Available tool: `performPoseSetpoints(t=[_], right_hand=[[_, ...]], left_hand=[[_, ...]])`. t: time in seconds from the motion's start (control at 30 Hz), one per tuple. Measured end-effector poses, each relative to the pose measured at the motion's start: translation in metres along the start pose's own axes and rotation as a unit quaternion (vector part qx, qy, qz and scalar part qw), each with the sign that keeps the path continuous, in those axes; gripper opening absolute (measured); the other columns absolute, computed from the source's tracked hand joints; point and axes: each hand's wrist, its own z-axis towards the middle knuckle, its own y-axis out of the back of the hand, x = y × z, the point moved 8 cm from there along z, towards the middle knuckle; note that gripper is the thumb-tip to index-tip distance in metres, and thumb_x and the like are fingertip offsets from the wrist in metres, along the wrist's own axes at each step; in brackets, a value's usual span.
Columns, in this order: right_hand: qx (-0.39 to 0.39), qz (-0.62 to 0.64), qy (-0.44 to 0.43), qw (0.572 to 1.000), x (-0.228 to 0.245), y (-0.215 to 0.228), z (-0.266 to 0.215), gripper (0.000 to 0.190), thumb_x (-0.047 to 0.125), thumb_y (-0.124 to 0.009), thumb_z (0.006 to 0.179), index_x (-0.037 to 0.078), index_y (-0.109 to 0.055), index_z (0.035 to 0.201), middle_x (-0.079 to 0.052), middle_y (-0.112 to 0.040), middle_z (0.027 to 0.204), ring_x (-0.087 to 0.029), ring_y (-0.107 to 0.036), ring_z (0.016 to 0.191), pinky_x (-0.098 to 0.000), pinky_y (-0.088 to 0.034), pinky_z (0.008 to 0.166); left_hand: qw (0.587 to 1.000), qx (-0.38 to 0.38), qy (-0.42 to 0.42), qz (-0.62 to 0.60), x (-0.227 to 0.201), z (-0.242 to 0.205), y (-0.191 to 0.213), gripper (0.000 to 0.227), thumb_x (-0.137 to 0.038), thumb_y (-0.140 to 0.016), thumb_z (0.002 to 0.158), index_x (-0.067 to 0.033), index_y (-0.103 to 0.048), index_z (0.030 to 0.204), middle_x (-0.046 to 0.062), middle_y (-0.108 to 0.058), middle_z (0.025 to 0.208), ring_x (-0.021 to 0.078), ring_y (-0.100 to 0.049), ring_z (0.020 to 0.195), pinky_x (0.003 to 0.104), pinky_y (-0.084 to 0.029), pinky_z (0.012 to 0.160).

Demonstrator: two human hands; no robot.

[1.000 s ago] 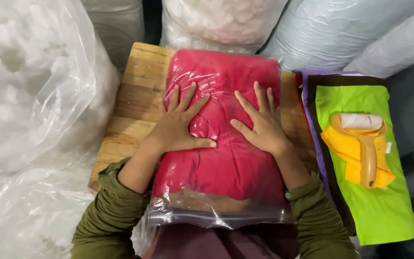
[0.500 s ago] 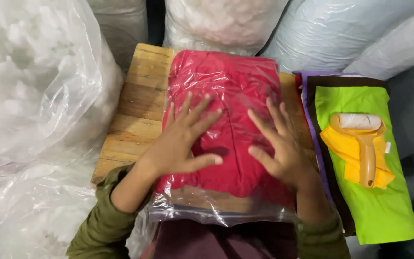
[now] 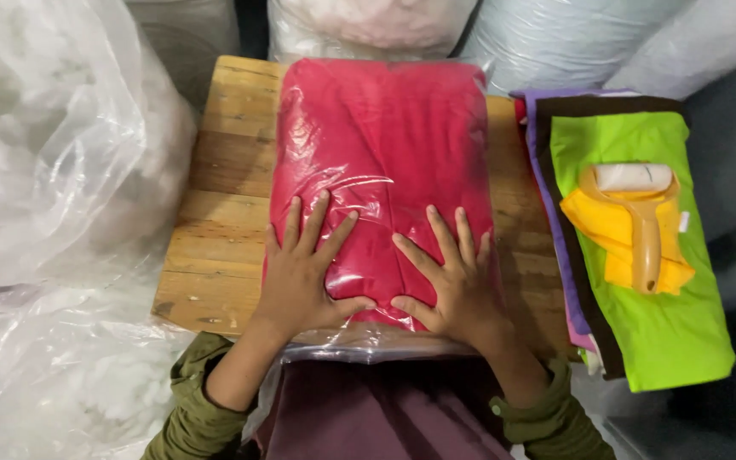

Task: Stuffing a red pillowcase with white fiberfill, smoothing it out, cleaning it with a lint roller, and placing it into a plastic bag.

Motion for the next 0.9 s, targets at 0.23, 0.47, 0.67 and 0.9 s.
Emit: performPoseSetpoints(t=[0.23, 0.47, 0.67, 0.9], right_hand=[[-0.060, 0.056, 0.027, 0.996, 0.006, 0.027, -0.028, 0.082, 0.064, -0.071, 0.081, 0.027, -0.051, 0.152, -0.019, -0.032, 0.165, -0.050, -0.024, 0.153, -0.0764, -0.023, 0.110], [-0.060, -0.118, 0.011, 0.991, 0.010, -0.004, -0.053, 0.092, 0.070, -0.070, 0.078, 0.032, -0.041, 0.157, -0.015, -0.026, 0.169, -0.041, -0.024, 0.156, -0.0690, -0.030, 0.115], [-0.266, 0.008, -0.041, 0.963, -0.109, 0.122, -0.099, 0.035, 0.019, -0.047, 0.115, -0.006, -0.066, 0.131, -0.024, -0.066, 0.137, -0.045, -0.059, 0.137, -0.0549, -0.042, 0.122], [-0.069, 0.043, -0.467, 0.880, -0.349, 0.086, -0.154, 0.069, 0.034, -0.055, 0.104, 0.003, -0.040, 0.164, -0.046, -0.041, 0.144, -0.060, -0.040, 0.132, -0.0624, -0.032, 0.106]], left_hand=[[0.993, -0.095, -0.028, 0.057, -0.029, -0.031, 0.015, 0.116, -0.090, -0.058, 0.071, -0.0246, -0.031, 0.163, 0.018, -0.021, 0.170, 0.0489, -0.014, 0.155, 0.075, -0.015, 0.115], [0.974, -0.134, -0.094, 0.159, -0.059, -0.047, -0.022, 0.096, -0.090, -0.024, 0.088, -0.0308, -0.026, 0.164, 0.010, -0.023, 0.171, 0.0388, -0.018, 0.159, 0.074, -0.011, 0.120], [0.993, -0.070, -0.052, 0.074, -0.040, -0.049, 0.034, 0.104, -0.084, -0.054, 0.084, -0.0267, -0.023, 0.165, 0.016, -0.007, 0.174, 0.0427, 0.001, 0.160, 0.076, -0.007, 0.116], [0.988, -0.127, 0.002, 0.084, 0.003, 0.033, 0.089, 0.081, -0.067, -0.050, 0.101, -0.0258, -0.025, 0.166, 0.017, -0.015, 0.173, 0.0508, -0.011, 0.157, 0.076, -0.023, 0.115]])
